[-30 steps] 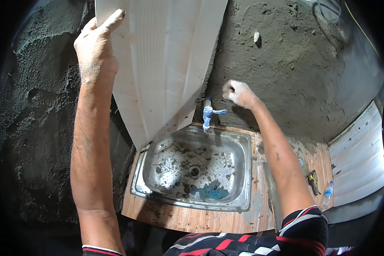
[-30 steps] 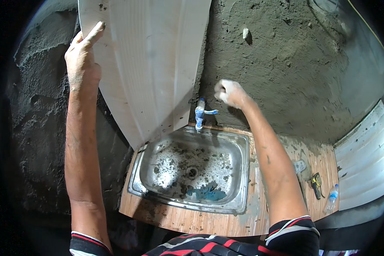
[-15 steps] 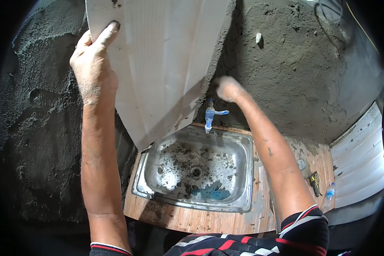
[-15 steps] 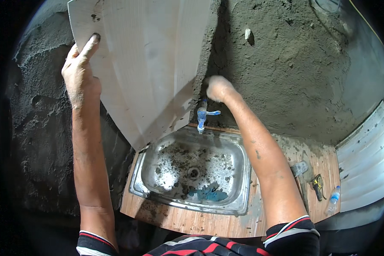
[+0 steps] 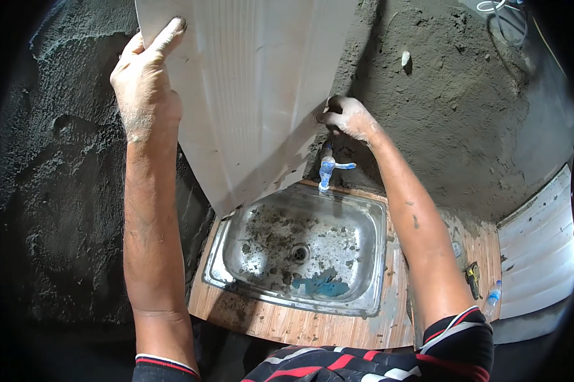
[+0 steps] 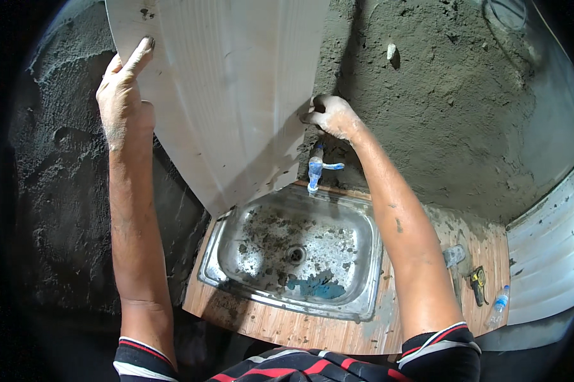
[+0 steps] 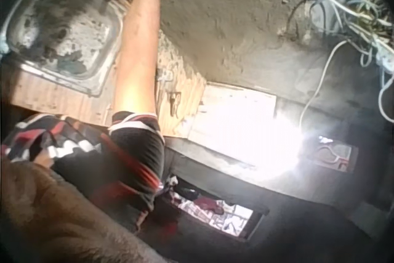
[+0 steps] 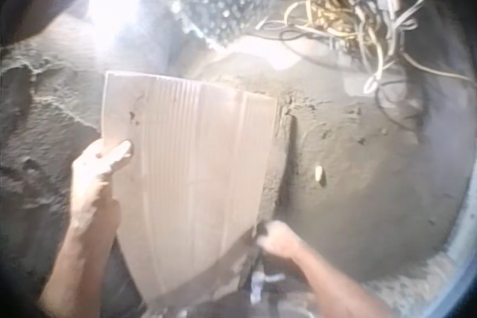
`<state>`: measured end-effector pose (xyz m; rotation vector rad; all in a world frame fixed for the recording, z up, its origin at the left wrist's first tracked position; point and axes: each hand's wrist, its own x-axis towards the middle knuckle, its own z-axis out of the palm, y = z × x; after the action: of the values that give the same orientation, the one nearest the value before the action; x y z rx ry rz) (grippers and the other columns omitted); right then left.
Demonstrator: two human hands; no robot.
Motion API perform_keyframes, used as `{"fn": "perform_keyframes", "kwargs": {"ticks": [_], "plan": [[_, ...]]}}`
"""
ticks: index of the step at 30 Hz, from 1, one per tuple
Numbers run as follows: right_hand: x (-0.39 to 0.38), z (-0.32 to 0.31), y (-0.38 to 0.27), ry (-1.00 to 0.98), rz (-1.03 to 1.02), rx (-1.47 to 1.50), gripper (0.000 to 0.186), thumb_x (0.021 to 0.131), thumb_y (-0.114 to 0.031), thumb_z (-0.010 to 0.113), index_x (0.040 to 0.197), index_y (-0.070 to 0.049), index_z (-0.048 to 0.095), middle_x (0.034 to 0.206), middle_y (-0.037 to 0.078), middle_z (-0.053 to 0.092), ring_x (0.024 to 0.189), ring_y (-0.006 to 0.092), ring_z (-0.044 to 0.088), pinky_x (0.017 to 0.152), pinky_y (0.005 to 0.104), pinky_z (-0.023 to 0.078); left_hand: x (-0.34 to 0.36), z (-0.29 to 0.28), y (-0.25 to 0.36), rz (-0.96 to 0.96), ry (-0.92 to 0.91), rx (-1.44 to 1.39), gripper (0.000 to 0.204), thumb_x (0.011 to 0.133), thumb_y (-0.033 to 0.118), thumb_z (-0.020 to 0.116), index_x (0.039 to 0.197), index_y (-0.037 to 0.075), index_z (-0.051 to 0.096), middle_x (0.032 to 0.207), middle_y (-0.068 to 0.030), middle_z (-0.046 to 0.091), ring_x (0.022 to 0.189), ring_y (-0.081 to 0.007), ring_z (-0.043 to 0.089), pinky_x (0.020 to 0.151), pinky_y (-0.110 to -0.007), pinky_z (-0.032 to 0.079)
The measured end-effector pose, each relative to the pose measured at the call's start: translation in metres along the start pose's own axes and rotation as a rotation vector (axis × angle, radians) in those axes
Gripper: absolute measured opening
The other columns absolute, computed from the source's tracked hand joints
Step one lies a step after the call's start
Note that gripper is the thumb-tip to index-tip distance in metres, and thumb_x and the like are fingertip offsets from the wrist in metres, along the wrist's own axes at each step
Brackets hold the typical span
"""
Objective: The person cleans the wall and sink edge with a sponge, then pours liquid from a bucket onto the back of a tile and presses the tile onto the wall above the sink.
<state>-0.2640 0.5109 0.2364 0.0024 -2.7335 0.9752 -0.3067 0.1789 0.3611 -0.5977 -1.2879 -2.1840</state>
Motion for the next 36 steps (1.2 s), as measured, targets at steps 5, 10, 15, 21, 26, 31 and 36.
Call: {"fn": "perform_keyframes", "kwargs": {"ticks": [5,10,15,21,26,31,36], "plan": [[-0.004,-0.005,-0.028,0.155,0.113,0.350,0.034,0.084,-0.020,0.077,0.104,0.006,0.068,0.087,0.009,0.070,0.071,0.0143,0.067,0.055,0.0258,0.054,0.005,-0.001,-0.006,-0.009,-0.136,-0.113,0.027,0.082,0.007,0.082,0.107,0.001,0.074,0.099,-0.0053,0.073,0.094,-0.0136,0.065,0.088,-0.032,0.050],[-0.009,-0.006,-0.015,0.187,0.113,0.426,0.034,0.084,-0.016,0.077,0.107,0.006,0.066,0.091,0.012,0.071,0.077,0.0162,0.069,0.057,0.0268,0.057,0.001,0.010,-0.014,-0.001,-0.142,-0.096,0.027,0.081,0.009,0.083,0.105,0.001,0.075,0.097,-0.0030,0.073,0.092,-0.0115,0.064,0.087,-0.030,0.048],[-0.014,-0.006,-0.009,0.220,0.096,0.467,0.036,0.083,-0.013,0.077,0.110,0.008,0.064,0.096,0.016,0.072,0.079,0.0180,0.070,0.057,0.0275,0.060,0.008,0.016,-0.024,0.005,-0.198,-0.118,0.029,0.080,0.010,0.085,0.106,0.002,0.075,0.099,-0.0031,0.072,0.093,-0.0108,0.062,0.087,-0.030,0.047],[-0.023,0.001,-0.006,0.308,0.103,0.459,0.033,0.086,-0.013,0.077,0.106,0.007,0.061,0.093,0.012,0.070,0.076,0.0149,0.068,0.061,0.0260,0.058,0.016,0.021,-0.039,-0.014,-0.258,-0.082,0.038,0.081,0.014,0.084,0.114,-0.001,0.072,0.107,-0.0071,0.071,0.101,-0.0177,0.064,0.091,-0.036,0.049],[-0.025,0.003,-0.002,0.370,0.124,0.539,0.028,0.087,-0.008,0.077,0.102,0.004,0.058,0.088,0.011,0.070,0.068,0.0124,0.067,0.057,0.0236,0.056,0.041,0.025,-0.052,-0.065,-0.325,-0.135,0.036,0.082,0.015,0.084,0.113,0.000,0.072,0.104,-0.0058,0.072,0.098,-0.0156,0.064,0.089,-0.034,0.049],[-0.021,0.009,0.001,0.418,0.119,0.512,0.028,0.087,-0.008,0.078,0.101,0.005,0.058,0.086,0.013,0.070,0.065,0.0126,0.067,0.053,0.0236,0.056,0.069,0.031,-0.079,0.005,-0.304,-0.123,0.034,0.081,0.013,0.083,0.110,0.000,0.073,0.103,-0.0042,0.072,0.096,-0.0142,0.064,0.089,-0.030,0.047],[-0.015,0.013,0.003,0.462,0.102,0.516,0.027,0.087,-0.009,0.078,0.097,0.005,0.057,0.082,0.013,0.070,0.063,0.0142,0.069,0.051,0.0245,0.056,0.070,0.039,-0.082,0.104,-0.335,-0.248,0.019,0.085,0.011,0.076,0.100,0.000,0.073,0.098,-0.0080,0.075,0.093,-0.0167,0.068,0.088,-0.031,0.051]]}}
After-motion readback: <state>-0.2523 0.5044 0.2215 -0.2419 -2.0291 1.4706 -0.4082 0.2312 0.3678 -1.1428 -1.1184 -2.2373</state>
